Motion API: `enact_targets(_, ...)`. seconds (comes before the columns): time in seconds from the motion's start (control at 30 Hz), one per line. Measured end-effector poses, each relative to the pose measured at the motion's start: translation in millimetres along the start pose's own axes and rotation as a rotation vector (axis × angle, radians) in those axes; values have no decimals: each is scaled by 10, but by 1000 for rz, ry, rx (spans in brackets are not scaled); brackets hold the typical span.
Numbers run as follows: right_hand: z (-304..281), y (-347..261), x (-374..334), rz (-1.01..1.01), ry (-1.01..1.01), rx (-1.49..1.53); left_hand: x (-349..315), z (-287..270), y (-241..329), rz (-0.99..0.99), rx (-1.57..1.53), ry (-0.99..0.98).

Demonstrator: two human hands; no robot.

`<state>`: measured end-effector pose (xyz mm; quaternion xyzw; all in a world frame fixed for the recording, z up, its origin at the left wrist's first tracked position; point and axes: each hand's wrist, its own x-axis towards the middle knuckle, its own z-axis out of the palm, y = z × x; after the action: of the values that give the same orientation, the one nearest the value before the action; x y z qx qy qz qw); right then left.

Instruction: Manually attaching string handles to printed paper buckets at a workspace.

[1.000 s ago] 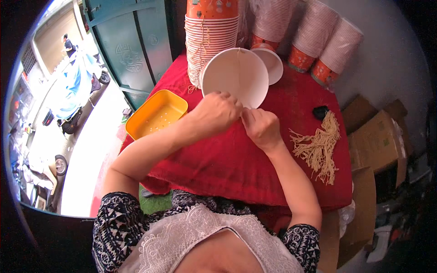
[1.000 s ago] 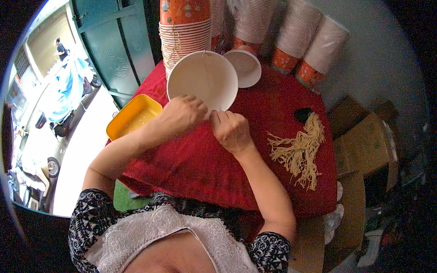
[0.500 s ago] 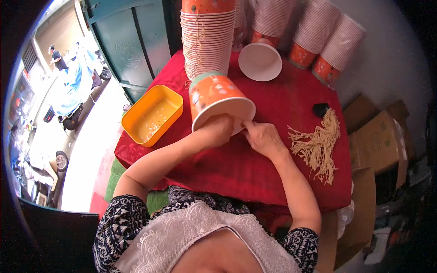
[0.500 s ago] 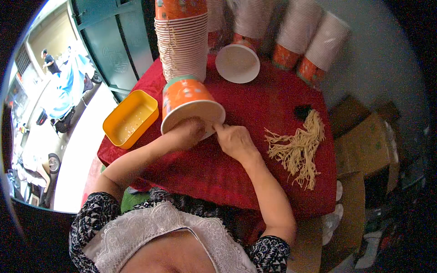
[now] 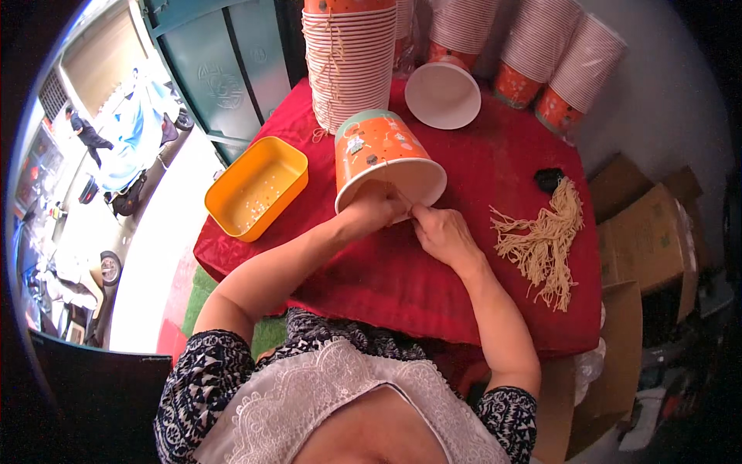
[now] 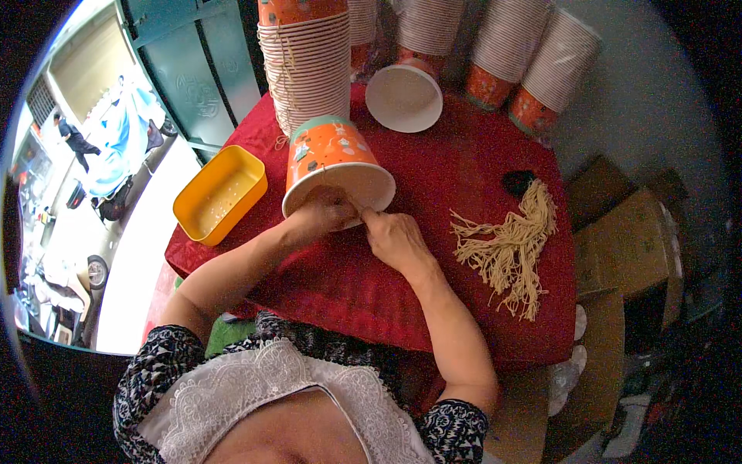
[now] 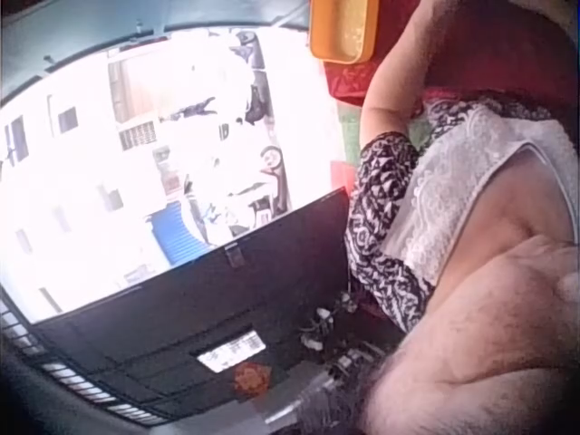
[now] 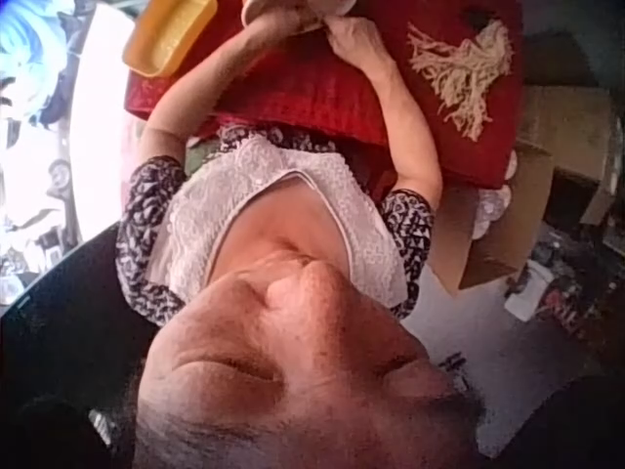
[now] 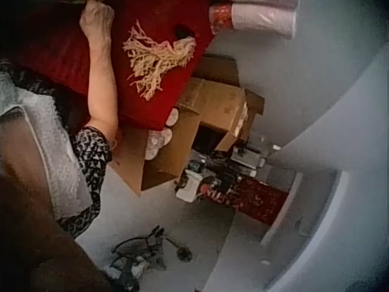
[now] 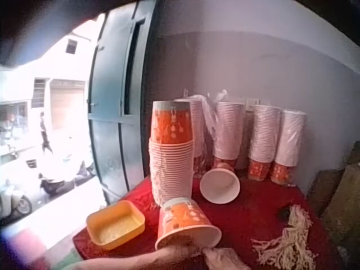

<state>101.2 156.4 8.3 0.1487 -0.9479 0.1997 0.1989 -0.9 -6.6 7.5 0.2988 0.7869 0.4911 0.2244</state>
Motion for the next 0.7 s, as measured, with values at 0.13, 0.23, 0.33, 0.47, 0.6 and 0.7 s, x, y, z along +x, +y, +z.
enact_targets(0.13,-22,-11,-25,23,16,57,60,35,-30,-97,-65,-75)
enact_targets(0.23,-102,-101,-16,79,-67,103,61,48,-61,-69,46,-8)
enact_targets(0.33,-68,-74,-144,28,-108,167,29,56,144,-131,70,-51)
enact_targets(0.47,-78,-378,-125,-148,-224,179,-15,2,200,-127,138,-24)
enact_targets(0.6,-249,-495,-17,-180,-220,215,39,97,52,-70,167,80)
enact_targets(0.7,-479,-481,16,-111,-210,47,74,97,16,132,327,-102)
